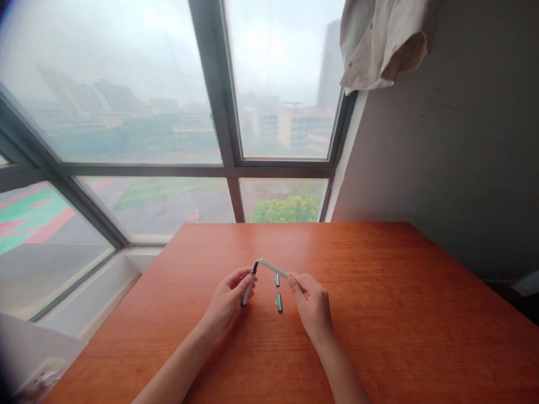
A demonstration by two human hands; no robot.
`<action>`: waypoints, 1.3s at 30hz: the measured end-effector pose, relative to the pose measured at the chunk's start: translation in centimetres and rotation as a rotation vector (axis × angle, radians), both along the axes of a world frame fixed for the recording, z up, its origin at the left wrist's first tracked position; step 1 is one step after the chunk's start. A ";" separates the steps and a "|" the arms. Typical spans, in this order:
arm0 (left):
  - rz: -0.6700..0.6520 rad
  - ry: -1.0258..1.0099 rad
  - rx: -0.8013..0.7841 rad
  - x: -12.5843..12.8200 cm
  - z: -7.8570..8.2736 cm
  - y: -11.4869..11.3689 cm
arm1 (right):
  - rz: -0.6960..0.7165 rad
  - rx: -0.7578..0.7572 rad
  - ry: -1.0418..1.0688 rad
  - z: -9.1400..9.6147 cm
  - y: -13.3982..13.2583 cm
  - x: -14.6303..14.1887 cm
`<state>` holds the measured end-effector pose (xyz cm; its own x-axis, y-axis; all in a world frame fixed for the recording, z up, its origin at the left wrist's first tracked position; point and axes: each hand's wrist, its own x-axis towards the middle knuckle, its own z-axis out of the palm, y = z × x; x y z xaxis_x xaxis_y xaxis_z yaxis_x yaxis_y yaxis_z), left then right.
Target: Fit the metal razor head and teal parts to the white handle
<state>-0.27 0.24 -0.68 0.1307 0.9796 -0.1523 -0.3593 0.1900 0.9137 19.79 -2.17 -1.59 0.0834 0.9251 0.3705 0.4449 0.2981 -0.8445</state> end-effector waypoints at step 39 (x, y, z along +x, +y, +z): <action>-0.013 0.065 0.007 0.0 0.3 -0.1 | -0.034 -0.025 0.015 0.0 0.1 0.0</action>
<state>-0.29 0.10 -0.37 0.1339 0.9789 -0.1544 -0.2966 0.1883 0.9363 19.82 -2.09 -1.59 0.1207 0.9304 0.3460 0.4415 0.2619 -0.8582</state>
